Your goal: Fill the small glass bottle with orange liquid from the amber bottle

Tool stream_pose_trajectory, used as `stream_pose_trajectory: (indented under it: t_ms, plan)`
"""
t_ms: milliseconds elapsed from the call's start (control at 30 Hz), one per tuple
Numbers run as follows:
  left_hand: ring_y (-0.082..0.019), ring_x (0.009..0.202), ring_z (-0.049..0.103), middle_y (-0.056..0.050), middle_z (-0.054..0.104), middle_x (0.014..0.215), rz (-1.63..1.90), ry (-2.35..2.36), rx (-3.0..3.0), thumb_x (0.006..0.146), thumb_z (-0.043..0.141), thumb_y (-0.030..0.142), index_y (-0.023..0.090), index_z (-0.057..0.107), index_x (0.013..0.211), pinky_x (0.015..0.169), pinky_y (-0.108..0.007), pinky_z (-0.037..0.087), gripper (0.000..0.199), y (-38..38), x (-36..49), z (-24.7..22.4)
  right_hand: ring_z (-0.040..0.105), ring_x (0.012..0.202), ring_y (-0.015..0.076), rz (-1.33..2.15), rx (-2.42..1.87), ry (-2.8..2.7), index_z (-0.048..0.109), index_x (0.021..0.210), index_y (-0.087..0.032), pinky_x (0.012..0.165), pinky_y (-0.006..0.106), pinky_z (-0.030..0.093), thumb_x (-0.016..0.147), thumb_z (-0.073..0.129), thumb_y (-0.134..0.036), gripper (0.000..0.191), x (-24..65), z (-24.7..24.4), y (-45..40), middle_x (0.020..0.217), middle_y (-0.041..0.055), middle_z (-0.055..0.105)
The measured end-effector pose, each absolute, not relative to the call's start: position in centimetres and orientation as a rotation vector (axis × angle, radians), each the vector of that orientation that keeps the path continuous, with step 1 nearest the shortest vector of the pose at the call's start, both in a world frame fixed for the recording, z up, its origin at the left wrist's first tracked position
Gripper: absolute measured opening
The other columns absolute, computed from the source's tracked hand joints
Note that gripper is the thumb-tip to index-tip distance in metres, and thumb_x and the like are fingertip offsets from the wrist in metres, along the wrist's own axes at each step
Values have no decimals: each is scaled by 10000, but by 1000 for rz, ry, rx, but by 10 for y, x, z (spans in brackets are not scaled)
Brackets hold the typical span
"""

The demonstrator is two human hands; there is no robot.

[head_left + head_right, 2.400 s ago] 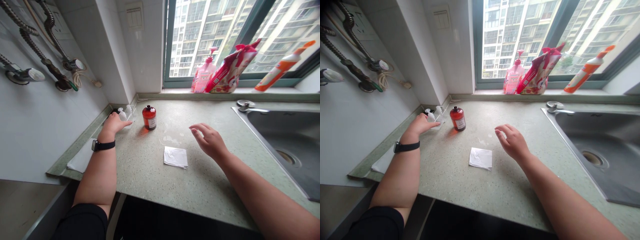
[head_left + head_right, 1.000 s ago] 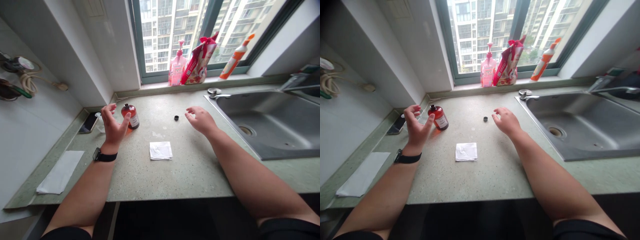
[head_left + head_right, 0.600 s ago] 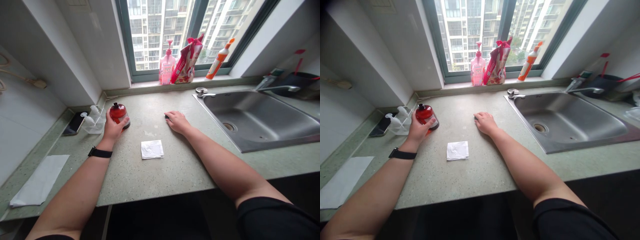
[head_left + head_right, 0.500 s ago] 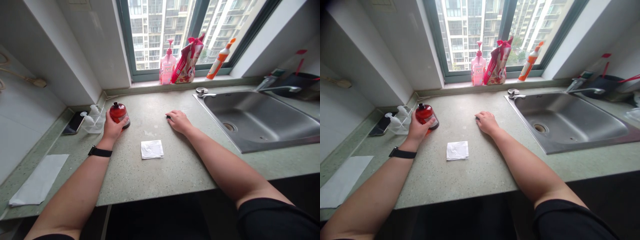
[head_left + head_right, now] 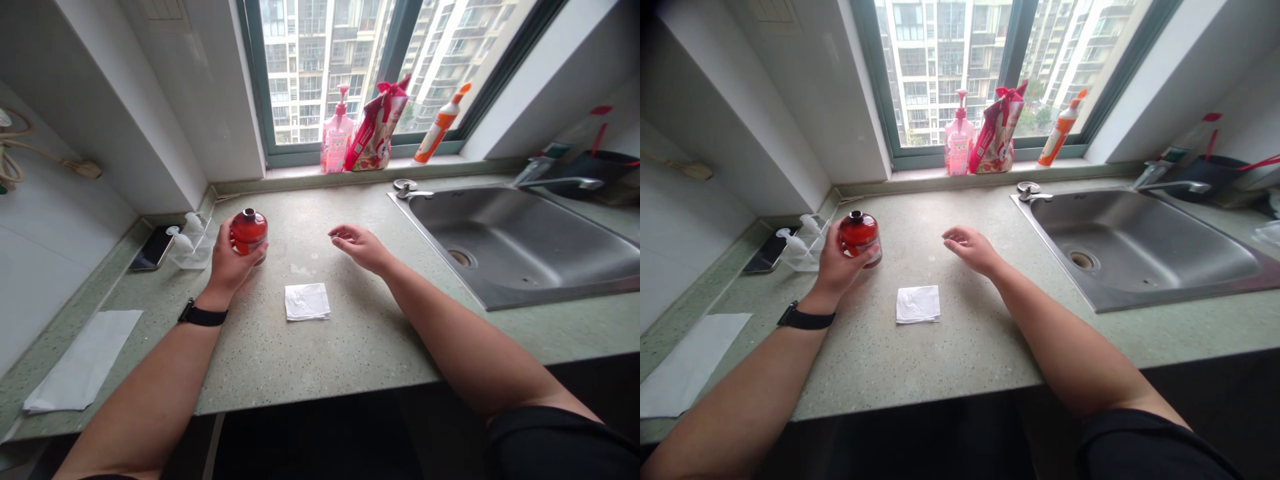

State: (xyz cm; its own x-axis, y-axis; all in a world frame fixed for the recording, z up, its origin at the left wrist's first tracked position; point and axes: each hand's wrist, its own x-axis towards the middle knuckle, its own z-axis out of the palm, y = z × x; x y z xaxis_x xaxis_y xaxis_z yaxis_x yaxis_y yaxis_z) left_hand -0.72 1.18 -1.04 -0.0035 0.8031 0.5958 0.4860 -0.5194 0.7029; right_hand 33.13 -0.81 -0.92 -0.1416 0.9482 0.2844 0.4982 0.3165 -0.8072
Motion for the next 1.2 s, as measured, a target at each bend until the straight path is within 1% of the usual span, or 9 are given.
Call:
stream_pose_trajectory:
  t_ms: [167,267,400,533,767,933,1000,1100,1200]
  plan:
    - [-263,1123,721,-108,721,1320,1437,1255,2074,786,926,433,257,574,1428,1014,-443,596,753,-9,9,0,666,898,186,1084,-1113,-1500,727,1032,-243,919,404,581,856,781,-619,419,311,0,-21,942,18,710]
    - [-268,1158,707,-101,711,1333,1389,1188,2146,797,919,445,261,576,1429,1035,-444,586,742,-19,17,4,661,944,177,1182,-1021,-1428,742,984,-256,949,391,597,906,735,-639,391,301,6,-31,1015,20,713]
    - [-269,1182,696,-104,692,1361,1352,1086,2246,820,907,455,256,559,1447,1057,-442,570,744,-27,23,5,705,957,181,1229,-906,-1367,721,1006,-265,981,412,605,864,804,-635,405,292,9,-41,1024,15,723]
    - [-294,1187,684,-113,693,1328,1268,1070,2387,859,875,455,256,556,1449,1040,-453,564,700,-33,26,8,747,1076,228,1135,-880,-1383,693,1077,-283,1029,449,601,828,874,-563,416,283,11,-51,1087,40,782]
    - [-320,1177,668,-116,696,1314,1185,1056,2565,866,842,410,262,535,1467,1056,-502,530,691,-39,30,10,748,1188,244,973,-851,-1439,698,1159,-320,1136,512,570,933,782,-543,328,271,16,-65,1219,46,809]
    - [-333,1153,668,-116,702,1310,1125,1077,2670,847,835,364,268,525,1480,1019,-504,532,712,-38,32,7,670,1339,263,797,-841,-1641,731,1198,-341,1179,543,540,980,735,-506,274,273,12,-65,1352,51,747]
    - [-336,1148,666,-120,704,1311,1109,1102,2705,843,839,351,259,528,1479,1002,-495,529,714,-38,32,6,675,1294,259,625,-860,-1724,753,1196,-348,1135,528,563,985,739,-457,237,276,12,-65,1308,54,741]
    - [-339,1147,659,-125,705,1315,1087,1149,2748,848,834,338,249,531,1484,974,-483,521,710,-37,31,5,718,1093,245,381,-907,-1817,769,1201,-350,1010,501,604,997,732,-379,210,278,15,-66,1130,45,768]
    - [-335,1151,648,-121,700,1326,1070,1181,2781,854,819,318,259,524,1502,970,-473,509,715,-36,29,5,721,1048,252,242,-947,-1888,774,1214,-369,966,503,606,1022,687,-339,213,278,18,-68,1102,37,789]
